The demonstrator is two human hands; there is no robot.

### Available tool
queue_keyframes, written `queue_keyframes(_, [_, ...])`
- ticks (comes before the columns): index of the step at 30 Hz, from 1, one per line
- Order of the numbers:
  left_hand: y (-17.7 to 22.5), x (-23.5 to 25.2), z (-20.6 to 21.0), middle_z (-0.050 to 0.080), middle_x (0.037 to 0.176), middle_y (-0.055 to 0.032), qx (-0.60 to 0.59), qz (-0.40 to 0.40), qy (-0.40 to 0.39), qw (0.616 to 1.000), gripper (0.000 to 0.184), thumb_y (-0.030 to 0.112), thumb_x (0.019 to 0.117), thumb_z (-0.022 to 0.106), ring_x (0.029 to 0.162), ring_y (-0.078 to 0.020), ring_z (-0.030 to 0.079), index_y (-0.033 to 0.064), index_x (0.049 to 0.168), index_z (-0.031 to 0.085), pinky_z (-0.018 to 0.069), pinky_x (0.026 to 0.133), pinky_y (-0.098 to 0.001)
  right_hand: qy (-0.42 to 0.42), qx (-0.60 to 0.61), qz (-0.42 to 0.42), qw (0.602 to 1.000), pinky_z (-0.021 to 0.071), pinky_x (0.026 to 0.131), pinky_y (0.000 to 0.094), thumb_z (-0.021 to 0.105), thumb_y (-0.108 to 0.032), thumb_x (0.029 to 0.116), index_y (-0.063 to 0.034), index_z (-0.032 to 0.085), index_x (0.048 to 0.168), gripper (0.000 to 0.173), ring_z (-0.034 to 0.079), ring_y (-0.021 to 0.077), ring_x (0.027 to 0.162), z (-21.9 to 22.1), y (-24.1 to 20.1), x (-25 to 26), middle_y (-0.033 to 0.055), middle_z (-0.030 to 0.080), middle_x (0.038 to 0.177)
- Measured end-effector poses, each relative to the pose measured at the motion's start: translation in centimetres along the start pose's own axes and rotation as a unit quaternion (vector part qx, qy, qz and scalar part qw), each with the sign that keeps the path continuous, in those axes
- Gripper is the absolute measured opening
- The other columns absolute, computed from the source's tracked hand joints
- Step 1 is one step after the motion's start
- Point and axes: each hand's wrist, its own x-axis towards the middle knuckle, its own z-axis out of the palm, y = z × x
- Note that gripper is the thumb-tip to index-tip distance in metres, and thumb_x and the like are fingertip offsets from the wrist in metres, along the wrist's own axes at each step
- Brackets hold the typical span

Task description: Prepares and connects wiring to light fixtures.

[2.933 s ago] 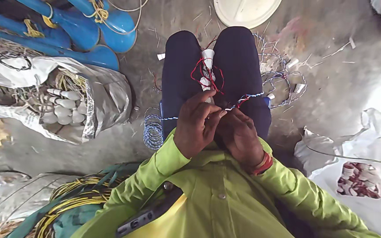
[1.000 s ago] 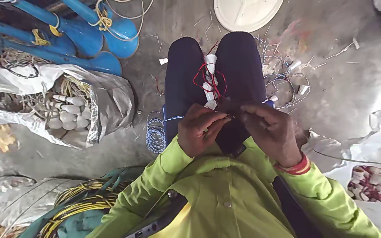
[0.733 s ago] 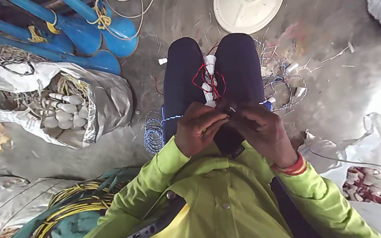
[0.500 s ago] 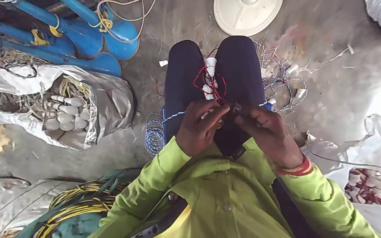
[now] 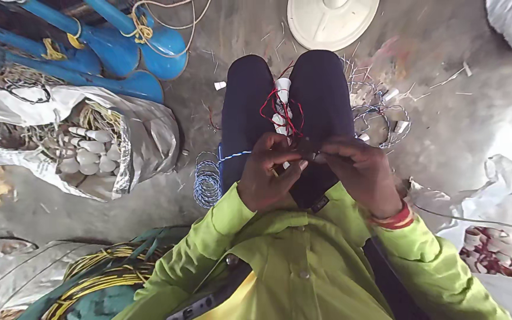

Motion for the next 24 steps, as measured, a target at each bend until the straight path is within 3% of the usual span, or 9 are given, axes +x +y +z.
queue_keyframes(2, [0.5, -0.3, 0.2, 0.063, 0.106, -0.0037, -0.149, -0.104, 0.013, 0.983, 0.008, 0.007, 0.0912, 0.069, 0.093, -0.0075, 0.061, 0.0041, 0.089, 0.076, 0.0553, 0.076, -0.0217, 0.04, -0.111, -0.064, 0.991, 0.0548, 0.093, 0.0355, 0.071, -0.01, 0.0926, -0.0029, 0.079, 0.1, 0.013, 0.068, 0.022, 0.104, 0.5, 0.4, -0.2, 0.0133, 0.074, 0.108])
queue_keyframes(4, [1.2, -0.7, 0.5, 0.068, 0.106, -0.0009, -0.245, -0.222, 0.034, 0.943, 0.012, 0.007, 0.0907, 0.066, 0.098, -0.0086, 0.062, 0.0075, 0.084, 0.075, 0.0545, 0.082, -0.0278, 0.072, -0.19, -0.104, 0.974, 0.0549, 0.089, 0.0402, 0.071, -0.01, 0.093, -0.005, 0.081, 0.097, 0.012, 0.069, 0.0275, 0.099, 1.1, 0.3, -0.8, 0.0144, 0.075, 0.104])
queue_keyframes(7, [2.3, -0.3, 0.7, 0.07, 0.103, -0.0017, -0.324, -0.363, 0.073, 0.87, 0.01, 0.009, 0.0935, 0.064, 0.099, -0.0135, 0.065, 0.0087, 0.092, 0.074, 0.0544, 0.09, -0.036, 0.087, -0.25, -0.1, 0.959, 0.0557, 0.084, 0.0451, 0.068, -0.01, 0.0934, -0.0069, 0.081, 0.096, 0.013, 0.071, 0.0301, 0.097, 1.8, -0.6, -1.1, 0.0131, 0.076, 0.103])
queue_keyframes(10, [3.4, 0.6, 0.2, 0.071, 0.103, -0.0035, -0.363, -0.427, 0.124, 0.819, 0.009, 0.011, 0.0933, 0.067, 0.1, -0.0166, 0.066, 0.0094, 0.098, 0.074, 0.0529, 0.091, -0.037, 0.09, -0.264, -0.075, 0.957, 0.0557, 0.079, 0.0451, 0.072, -0.014, 0.0908, -0.0083, 0.081, 0.092, 0.011, 0.072, 0.0299, 0.092, 1.9, -1.3, -0.6, 0.0123, 0.077, 0.099])
queue_keyframes(12, [4.0, 1.0, -0.4, 0.071, 0.096, -0.0017, -0.361, -0.446, 0.133, 0.808, 0.007, 0.012, 0.0953, 0.066, 0.093, -0.0137, 0.067, 0.011, 0.097, 0.072, 0.0543, 0.085, -0.0331, 0.08, -0.259, -0.072, 0.96, 0.0561, 0.079, 0.0462, 0.073, -0.017, 0.09, -0.0078, 0.08, 0.092, 0.012, 0.072, 0.0304, 0.092, 1.6, -1.6, -0.3, 0.013, 0.076, 0.098])
queue_keyframes(16, [3.8, 0.8, -1.6, 0.069, 0.092, 0.0036, -0.349, -0.466, 0.07, 0.81, 0.02, 0.029, 0.1027, 0.056, 0.091, -0.0106, 0.065, 0.0171, 0.1, 0.072, 0.0529, 0.083, -0.0347, 0.029, -0.255, -0.099, 0.961, 0.0543, 0.08, 0.0468, 0.069, -0.016, 0.0937, -0.0078, 0.081, 0.094, 0.014, 0.07, 0.0301, 0.091, 0.8, -1.5, -0.3, 0.0113, 0.076, 0.096])
queue_keyframes(19, [3.1, 0.5, -1.8, 0.065, 0.086, 0.0045, -0.363, -0.464, 0.05, 0.806, 0.025, 0.036, 0.1038, 0.052, 0.08, -0.0088, 0.064, 0.0199, 0.097, 0.069, 0.0535, 0.071, -0.0284, 0.001, -0.253, -0.109, 0.961, 0.0543, 0.081, 0.0478, 0.066, -0.014, 0.0954, -0.008, 0.08, 0.095, 0.015, 0.07, 0.0301, 0.094, 0.8, -1.1, -0.4, 0.0106, 0.076, 0.096])
queue_keyframes(21, [3.0, 0.7, -2.1, 0.068, 0.093, 0.0015, -0.399, -0.447, 0.043, 0.8, 0.03, 0.041, 0.1049, 0.049, 0.087, -0.012, 0.066, 0.0185, 0.103, 0.069, 0.0554, 0.075, -0.0325, -0.003, -0.257, -0.111, 0.96, 0.0544, 0.08, 0.0488, 0.063, -0.013, 0.0955, -0.0079, 0.078, 0.093, 0.016, 0.07, 0.0304, 0.093, 0.9, -0.7, -0.1, 0.0097, 0.075, 0.095])
queue_keyframes(24, [3.2, 0.8, -2.7, 0.07, 0.113, -0.0043, -0.467, -0.377, 0.039, 0.799, 0.041, 0.043, 0.1065, 0.04, 0.104, -0.0162, 0.067, 0.0144, 0.115, 0.069, 0.0567, 0.086, -0.037, -0.018, -0.245, -0.121, 0.962, 0.0537, 0.08, 0.0492, 0.061, -0.01, 0.0934, -0.0067, 0.078, 0.091, 0.017, 0.07, 0.0315, 0.093, 0.6, 0.0, 0.3, 0.0108, 0.076, 0.097])
